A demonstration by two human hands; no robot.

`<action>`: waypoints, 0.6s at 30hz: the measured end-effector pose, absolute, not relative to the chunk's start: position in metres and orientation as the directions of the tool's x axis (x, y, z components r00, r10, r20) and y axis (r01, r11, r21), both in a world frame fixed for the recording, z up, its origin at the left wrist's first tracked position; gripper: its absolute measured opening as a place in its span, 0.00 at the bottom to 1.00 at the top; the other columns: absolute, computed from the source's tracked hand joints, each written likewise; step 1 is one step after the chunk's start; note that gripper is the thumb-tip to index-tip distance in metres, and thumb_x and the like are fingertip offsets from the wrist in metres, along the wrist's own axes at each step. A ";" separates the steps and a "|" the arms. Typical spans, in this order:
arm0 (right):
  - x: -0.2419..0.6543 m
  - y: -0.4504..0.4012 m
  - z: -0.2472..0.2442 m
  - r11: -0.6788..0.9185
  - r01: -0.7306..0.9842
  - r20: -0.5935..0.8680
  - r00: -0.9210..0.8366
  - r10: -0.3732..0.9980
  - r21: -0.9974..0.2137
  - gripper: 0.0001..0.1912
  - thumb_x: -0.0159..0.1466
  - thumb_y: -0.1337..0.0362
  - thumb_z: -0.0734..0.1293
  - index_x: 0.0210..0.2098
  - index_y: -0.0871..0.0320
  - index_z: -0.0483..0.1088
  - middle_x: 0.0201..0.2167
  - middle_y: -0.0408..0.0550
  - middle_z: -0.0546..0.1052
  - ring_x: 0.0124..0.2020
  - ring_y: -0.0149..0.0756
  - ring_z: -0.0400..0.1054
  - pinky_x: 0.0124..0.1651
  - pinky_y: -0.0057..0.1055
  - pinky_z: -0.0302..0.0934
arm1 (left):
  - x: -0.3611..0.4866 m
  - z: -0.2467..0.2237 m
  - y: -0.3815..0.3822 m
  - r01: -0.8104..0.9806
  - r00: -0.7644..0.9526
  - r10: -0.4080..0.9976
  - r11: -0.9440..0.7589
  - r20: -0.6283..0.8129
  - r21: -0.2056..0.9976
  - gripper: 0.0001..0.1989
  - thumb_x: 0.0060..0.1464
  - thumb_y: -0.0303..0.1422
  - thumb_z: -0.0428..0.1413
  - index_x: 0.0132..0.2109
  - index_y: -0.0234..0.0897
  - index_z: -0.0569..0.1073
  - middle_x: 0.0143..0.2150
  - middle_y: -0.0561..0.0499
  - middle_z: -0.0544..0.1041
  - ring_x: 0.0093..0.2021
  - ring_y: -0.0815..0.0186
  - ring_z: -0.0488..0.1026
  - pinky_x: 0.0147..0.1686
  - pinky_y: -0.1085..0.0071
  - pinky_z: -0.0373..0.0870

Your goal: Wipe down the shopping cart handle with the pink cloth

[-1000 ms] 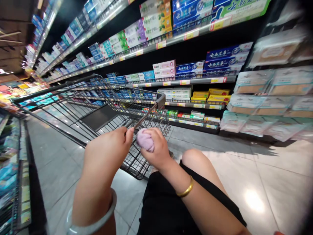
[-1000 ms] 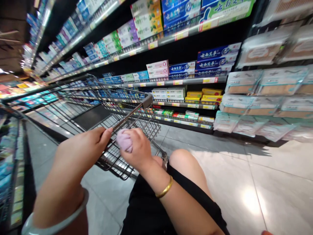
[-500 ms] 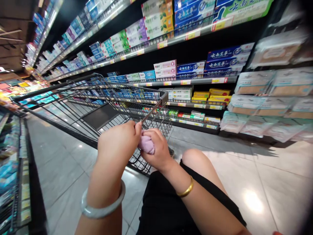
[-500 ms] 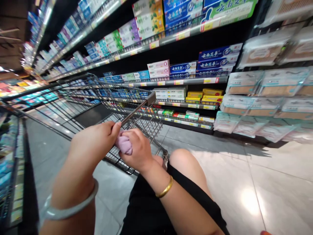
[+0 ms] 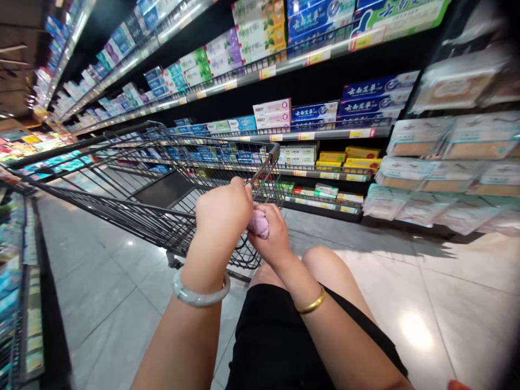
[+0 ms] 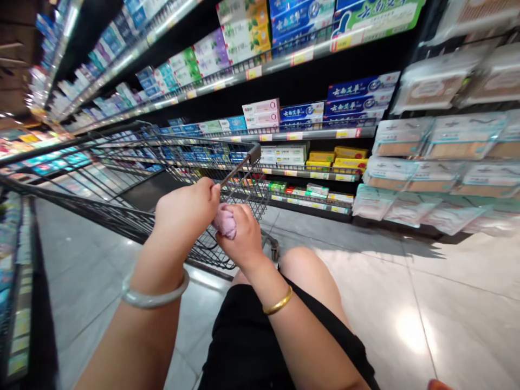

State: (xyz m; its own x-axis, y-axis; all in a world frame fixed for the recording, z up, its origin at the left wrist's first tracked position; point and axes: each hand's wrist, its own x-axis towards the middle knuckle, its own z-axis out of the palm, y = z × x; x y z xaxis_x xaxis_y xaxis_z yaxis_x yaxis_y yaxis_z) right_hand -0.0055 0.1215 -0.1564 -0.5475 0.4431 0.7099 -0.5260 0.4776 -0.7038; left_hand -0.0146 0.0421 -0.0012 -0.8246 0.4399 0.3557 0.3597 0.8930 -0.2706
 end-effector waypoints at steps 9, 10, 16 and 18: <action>-0.023 0.150 -0.169 0.417 -0.273 0.490 -0.620 0.613 -0.867 0.21 0.54 0.65 0.68 0.47 0.53 0.71 0.44 0.48 0.76 0.47 0.44 0.71 0.51 0.41 0.68 | -0.033 0.017 0.049 0.506 -0.828 0.545 0.827 0.131 -0.244 0.24 0.67 0.45 0.43 0.59 0.36 0.71 0.46 0.39 0.83 0.46 0.49 0.81 0.43 0.61 0.73; -0.021 0.148 -0.164 0.420 -0.335 0.534 -0.611 0.584 -0.843 0.21 0.54 0.65 0.68 0.48 0.53 0.71 0.45 0.47 0.77 0.47 0.43 0.71 0.51 0.41 0.68 | -0.035 0.021 0.045 0.532 -0.819 0.566 0.809 0.091 -0.249 0.25 0.66 0.48 0.44 0.60 0.38 0.71 0.47 0.40 0.83 0.47 0.48 0.81 0.43 0.61 0.72; -0.023 0.142 -0.162 0.369 -0.439 0.573 -0.613 0.544 -0.820 0.22 0.53 0.65 0.69 0.47 0.52 0.71 0.46 0.47 0.77 0.47 0.42 0.72 0.52 0.40 0.68 | -0.039 0.025 0.028 0.560 -0.811 0.583 0.797 0.048 -0.228 0.32 0.62 0.59 0.45 0.60 0.43 0.73 0.45 0.42 0.83 0.46 0.47 0.80 0.42 0.60 0.71; -0.029 0.148 -0.174 0.327 -0.305 0.447 -0.636 0.628 -0.894 0.21 0.52 0.64 0.68 0.47 0.53 0.71 0.45 0.47 0.77 0.46 0.43 0.71 0.52 0.41 0.67 | -0.040 0.019 0.029 0.529 -0.833 0.549 0.826 0.068 -0.194 0.31 0.63 0.58 0.43 0.53 0.41 0.77 0.42 0.41 0.83 0.43 0.47 0.80 0.39 0.60 0.71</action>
State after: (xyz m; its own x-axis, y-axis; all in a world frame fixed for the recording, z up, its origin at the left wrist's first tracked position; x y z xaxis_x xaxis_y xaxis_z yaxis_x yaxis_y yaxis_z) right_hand -0.0290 0.1479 -0.1736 -0.6364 0.6283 0.4473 -0.3054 0.3273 -0.8942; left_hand -0.0395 0.0293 0.0187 -0.8331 0.5489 0.0683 0.5286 0.8264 -0.1939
